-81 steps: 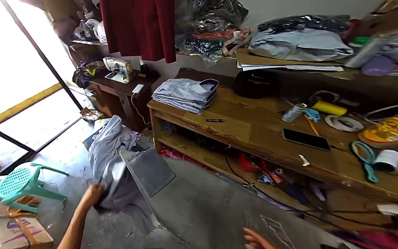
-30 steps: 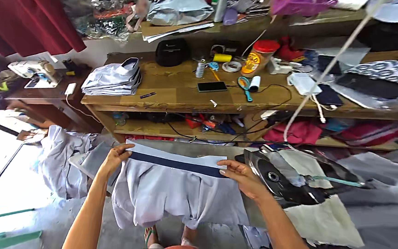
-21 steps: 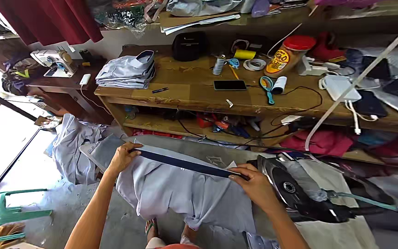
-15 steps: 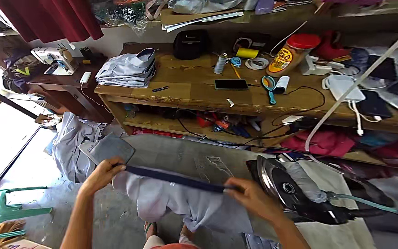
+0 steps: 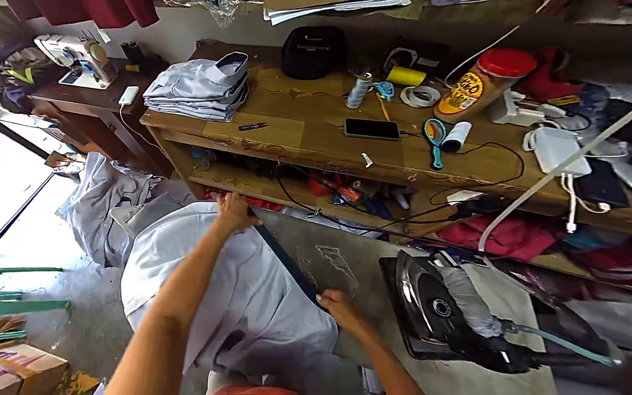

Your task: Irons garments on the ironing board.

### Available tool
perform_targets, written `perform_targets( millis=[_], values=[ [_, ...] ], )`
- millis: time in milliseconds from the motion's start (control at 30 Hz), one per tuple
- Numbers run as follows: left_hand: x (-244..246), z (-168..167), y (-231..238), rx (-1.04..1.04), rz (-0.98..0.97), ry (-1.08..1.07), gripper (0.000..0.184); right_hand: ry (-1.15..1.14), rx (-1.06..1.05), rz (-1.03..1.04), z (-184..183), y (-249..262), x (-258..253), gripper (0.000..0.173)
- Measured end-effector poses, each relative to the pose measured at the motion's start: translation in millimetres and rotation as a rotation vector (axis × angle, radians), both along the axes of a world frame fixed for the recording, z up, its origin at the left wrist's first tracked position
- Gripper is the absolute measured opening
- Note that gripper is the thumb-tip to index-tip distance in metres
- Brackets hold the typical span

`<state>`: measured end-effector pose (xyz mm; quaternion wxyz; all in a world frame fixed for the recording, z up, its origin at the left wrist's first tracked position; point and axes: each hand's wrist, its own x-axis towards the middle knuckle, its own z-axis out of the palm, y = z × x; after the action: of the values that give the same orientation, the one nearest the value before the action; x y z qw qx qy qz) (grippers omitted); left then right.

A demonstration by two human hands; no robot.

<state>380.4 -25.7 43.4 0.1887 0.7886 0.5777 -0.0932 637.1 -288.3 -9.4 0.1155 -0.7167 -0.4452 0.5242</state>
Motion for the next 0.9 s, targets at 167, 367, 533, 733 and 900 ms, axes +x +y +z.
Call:
perform_targets(
  millis=[167, 367, 533, 733, 900],
  values=[
    [27, -36, -24, -0.016, 0.103, 0.056, 0.112, -0.527, 0.091, 0.245, 43, -3, 19, 0.038],
    [27, -37, -22, -0.036, 0.122, 0.059, 0.108, -0.861, 0.388, 0.095, 101, -12, 169, 0.086],
    [30, -38, -19, -0.043, 0.124, 0.084, 0.11, -0.483, 0.252, -0.092, 83, -8, 197, 0.064],
    [31, -41, -16, -0.062, 0.115, 0.113, 0.115, -0.472, 0.34, 0.246, 116, 6, 97, 0.056],
    [31, -36, -14, -0.052, 0.112, 0.113, 0.118, -0.336, 0.316, 0.407, 107, 63, 7, 0.053]
  ],
)
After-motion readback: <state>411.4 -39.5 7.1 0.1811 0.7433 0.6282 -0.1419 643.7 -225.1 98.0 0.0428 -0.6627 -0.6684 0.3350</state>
